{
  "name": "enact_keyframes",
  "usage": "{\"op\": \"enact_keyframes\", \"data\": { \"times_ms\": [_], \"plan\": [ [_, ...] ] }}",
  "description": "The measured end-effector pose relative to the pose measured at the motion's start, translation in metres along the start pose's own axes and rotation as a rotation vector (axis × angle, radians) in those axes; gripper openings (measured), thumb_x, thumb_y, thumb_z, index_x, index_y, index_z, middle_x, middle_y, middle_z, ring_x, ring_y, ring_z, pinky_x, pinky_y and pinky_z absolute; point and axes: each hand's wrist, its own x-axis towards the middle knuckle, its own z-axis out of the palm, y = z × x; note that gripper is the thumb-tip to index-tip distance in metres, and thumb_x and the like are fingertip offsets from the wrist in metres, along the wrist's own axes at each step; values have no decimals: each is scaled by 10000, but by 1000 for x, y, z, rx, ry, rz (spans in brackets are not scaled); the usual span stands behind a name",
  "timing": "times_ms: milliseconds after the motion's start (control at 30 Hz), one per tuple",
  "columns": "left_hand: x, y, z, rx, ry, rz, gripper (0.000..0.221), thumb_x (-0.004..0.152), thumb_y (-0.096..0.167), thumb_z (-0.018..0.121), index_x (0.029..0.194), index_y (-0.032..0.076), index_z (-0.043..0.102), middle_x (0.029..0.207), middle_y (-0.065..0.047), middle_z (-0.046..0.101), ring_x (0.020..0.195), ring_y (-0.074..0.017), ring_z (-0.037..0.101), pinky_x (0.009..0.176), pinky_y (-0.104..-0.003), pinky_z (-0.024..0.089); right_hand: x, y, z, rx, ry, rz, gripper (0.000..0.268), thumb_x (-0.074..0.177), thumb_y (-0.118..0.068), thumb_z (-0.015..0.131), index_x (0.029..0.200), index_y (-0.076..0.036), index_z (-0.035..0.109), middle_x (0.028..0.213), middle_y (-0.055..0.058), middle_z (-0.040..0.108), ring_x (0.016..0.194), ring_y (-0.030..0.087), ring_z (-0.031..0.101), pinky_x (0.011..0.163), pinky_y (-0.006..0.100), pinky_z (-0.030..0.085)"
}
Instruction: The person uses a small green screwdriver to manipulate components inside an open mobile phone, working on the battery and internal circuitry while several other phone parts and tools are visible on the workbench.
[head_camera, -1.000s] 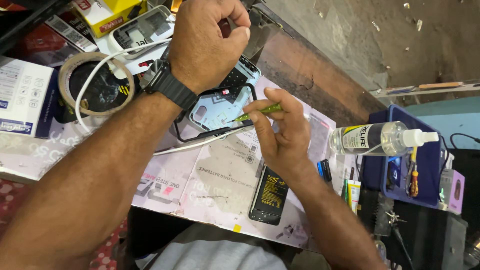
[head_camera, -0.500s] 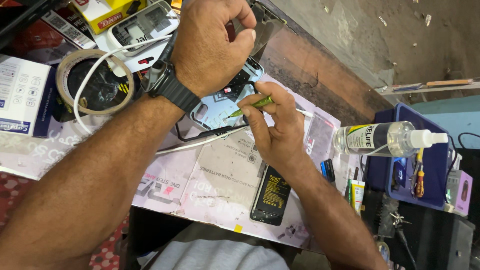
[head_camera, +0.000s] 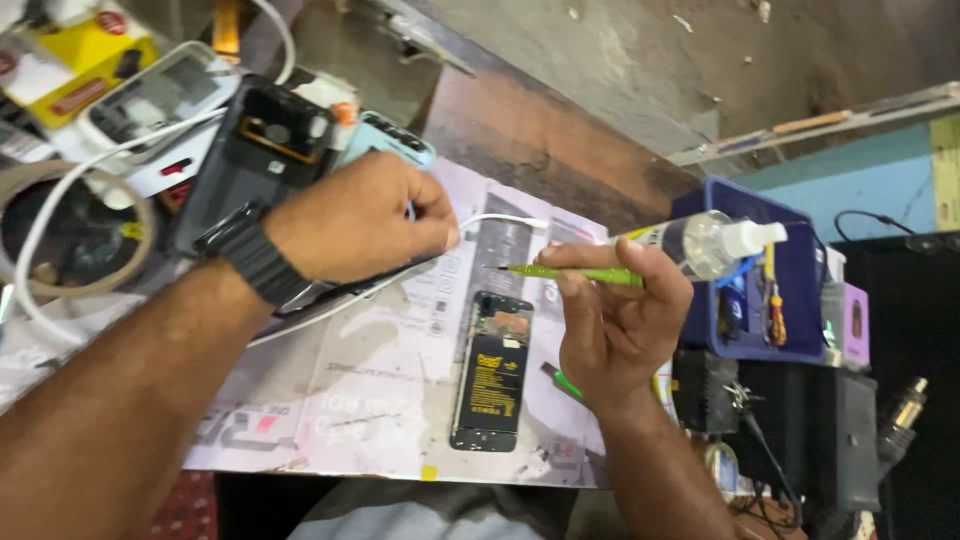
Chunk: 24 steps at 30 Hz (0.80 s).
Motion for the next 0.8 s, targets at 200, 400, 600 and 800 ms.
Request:
{"op": "enact_keyframes", "data": {
  "times_ms": [200, 400, 600, 800],
  "plan": [
    [-2, 7, 23, -78, -186, 13, 270, 781, 282, 798, 928, 57, 810, 747, -65, 779, 682, -137, 709, 648, -305, 563, -19, 0, -9, -46, 5, -63, 518, 1074, 65, 577, 1456, -141, 294, 1188, 232, 694, 1061, 247, 735, 971, 372, 631],
    [-2, 7, 29, -81, -143, 40, 277, 767, 272, 824, 923, 46, 792, 771, -58, 775, 684, -125, 708, 630, -301, 559, -20, 4, -4, -59, -15, -54, 521, 1070, 51, 593, 1453, -133, 293, 1159, 223, 696, 1029, 252, 727, 1022, 430, 594],
    [-1, 8, 26, -49, -140, 35, 229, 792, 265, 806, 878, 53, 792, 686, -70, 739, 605, -137, 650, 574, -317, 521, -17, 5, -2, -32, -32, -55, 519, 1074, 47, 591, 1456, -140, 293, 1159, 207, 696, 1011, 231, 738, 1020, 416, 598],
    [-3, 7, 27, -30, -133, 68, 156, 814, 199, 767, 861, 51, 788, 699, -64, 733, 604, -148, 659, 577, -318, 520, -19, 7, 0, -10, -46, -34, 502, 1074, 46, 603, 1443, -136, 316, 1157, 202, 700, 1009, 239, 743, 993, 395, 609]
  ]
}}
